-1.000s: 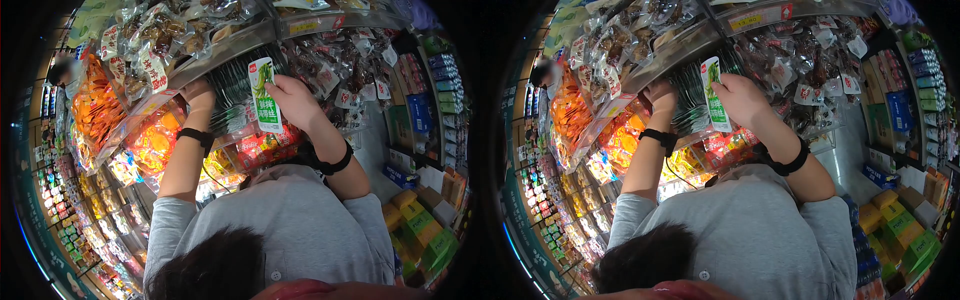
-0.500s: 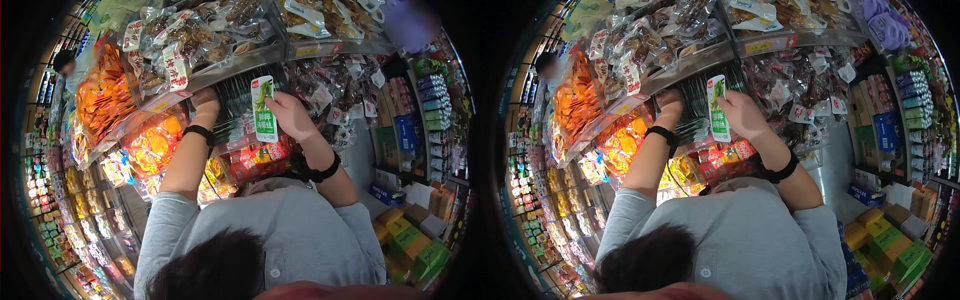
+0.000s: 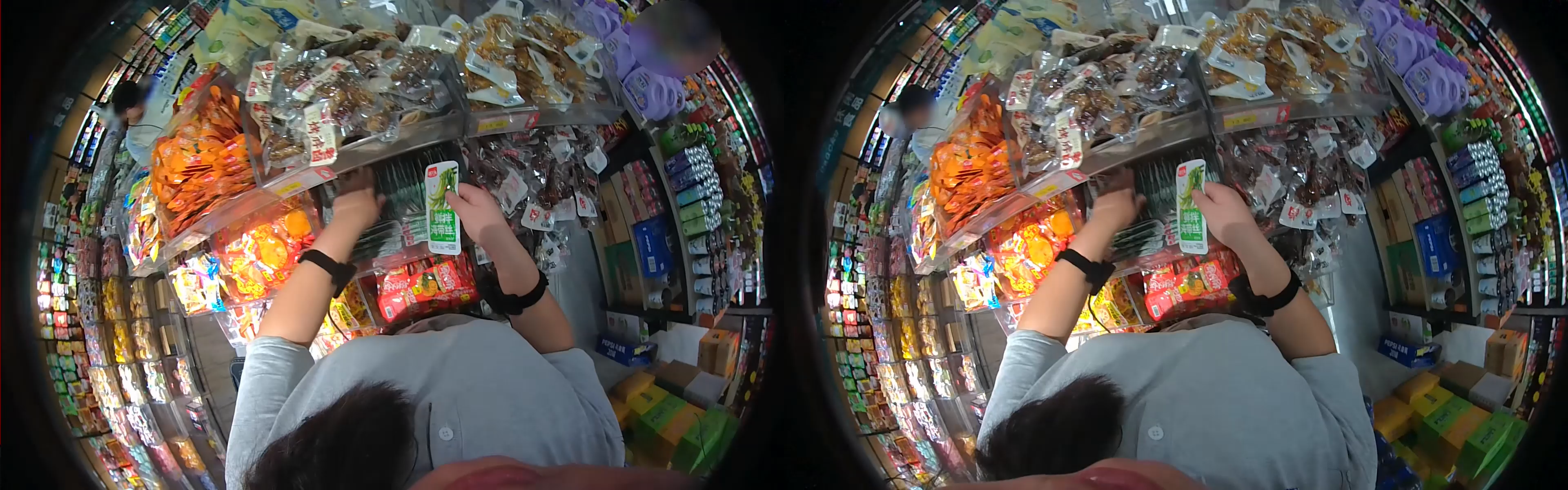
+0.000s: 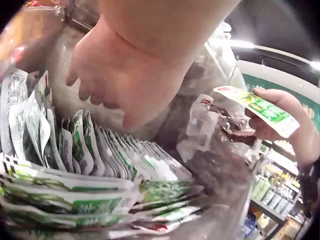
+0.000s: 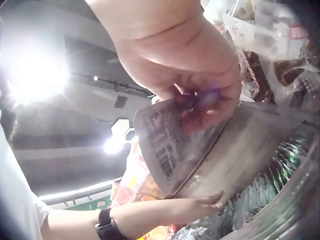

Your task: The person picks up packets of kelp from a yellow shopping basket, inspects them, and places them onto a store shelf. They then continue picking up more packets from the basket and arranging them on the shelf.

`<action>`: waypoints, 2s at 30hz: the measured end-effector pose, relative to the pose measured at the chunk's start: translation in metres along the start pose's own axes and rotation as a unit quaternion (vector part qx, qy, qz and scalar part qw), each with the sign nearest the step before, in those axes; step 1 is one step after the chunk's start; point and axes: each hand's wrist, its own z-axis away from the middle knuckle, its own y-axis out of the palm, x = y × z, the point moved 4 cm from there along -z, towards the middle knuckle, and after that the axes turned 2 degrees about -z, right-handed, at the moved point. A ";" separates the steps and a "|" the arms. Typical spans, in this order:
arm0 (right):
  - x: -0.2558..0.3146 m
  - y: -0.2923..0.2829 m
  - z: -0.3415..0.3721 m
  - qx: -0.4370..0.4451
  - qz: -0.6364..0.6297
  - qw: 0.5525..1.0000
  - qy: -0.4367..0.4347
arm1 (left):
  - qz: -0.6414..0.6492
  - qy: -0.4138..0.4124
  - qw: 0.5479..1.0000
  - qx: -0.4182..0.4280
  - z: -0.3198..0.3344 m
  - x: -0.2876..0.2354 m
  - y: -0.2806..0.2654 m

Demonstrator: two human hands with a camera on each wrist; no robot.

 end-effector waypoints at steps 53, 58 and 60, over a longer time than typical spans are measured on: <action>-0.021 -0.075 0.122 -0.159 -0.195 0.965 0.071 | 0.141 -0.113 0.983 0.021 -0.030 0.017 0.003; -0.008 -0.055 0.107 -0.136 -0.203 0.966 0.089 | 0.024 0.219 0.967 0.128 0.009 -0.009 0.032; -0.005 -0.050 0.101 -0.118 -0.194 0.970 0.087 | -0.004 0.228 0.958 0.174 0.010 -0.008 0.037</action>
